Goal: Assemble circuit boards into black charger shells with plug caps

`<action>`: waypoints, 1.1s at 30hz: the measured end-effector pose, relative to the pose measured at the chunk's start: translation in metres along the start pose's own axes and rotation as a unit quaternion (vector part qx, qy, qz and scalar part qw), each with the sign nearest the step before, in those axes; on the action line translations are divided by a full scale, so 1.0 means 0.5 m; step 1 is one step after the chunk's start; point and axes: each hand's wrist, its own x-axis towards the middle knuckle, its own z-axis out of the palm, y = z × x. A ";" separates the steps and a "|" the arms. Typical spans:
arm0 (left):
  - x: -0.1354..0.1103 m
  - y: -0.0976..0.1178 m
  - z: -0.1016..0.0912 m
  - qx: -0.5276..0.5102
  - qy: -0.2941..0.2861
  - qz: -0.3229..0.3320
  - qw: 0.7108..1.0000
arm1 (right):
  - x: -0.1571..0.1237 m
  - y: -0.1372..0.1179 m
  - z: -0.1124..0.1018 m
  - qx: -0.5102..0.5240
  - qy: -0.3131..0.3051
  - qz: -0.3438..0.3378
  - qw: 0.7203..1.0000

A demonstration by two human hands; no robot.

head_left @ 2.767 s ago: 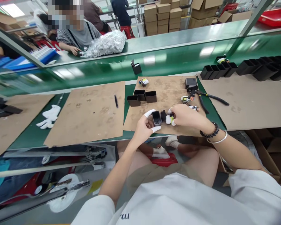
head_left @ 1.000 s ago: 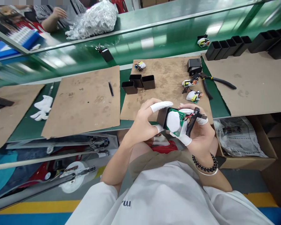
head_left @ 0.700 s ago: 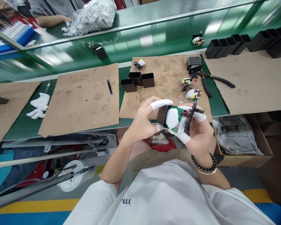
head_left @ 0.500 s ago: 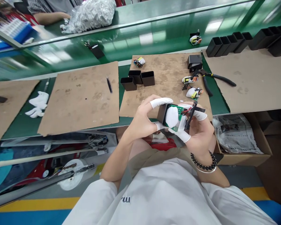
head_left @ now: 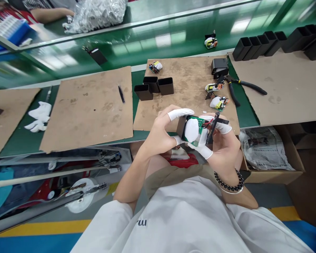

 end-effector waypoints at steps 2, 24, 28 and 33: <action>-0.001 -0.003 0.000 -0.002 0.002 0.005 1.000 | 0.001 -0.001 0.000 -0.008 -0.002 -0.012 1.000; -0.013 -0.019 0.008 0.017 0.016 0.007 1.000 | -0.003 -0.016 0.004 -0.106 -0.017 -0.019 0.994; -0.014 -0.016 0.006 0.014 0.021 -0.006 1.000 | 0.000 -0.024 0.004 -0.124 -0.023 -0.028 0.992; -0.021 -0.023 0.024 -0.006 0.030 -0.040 0.999 | 0.009 -0.030 0.006 -0.150 -0.049 0.002 0.988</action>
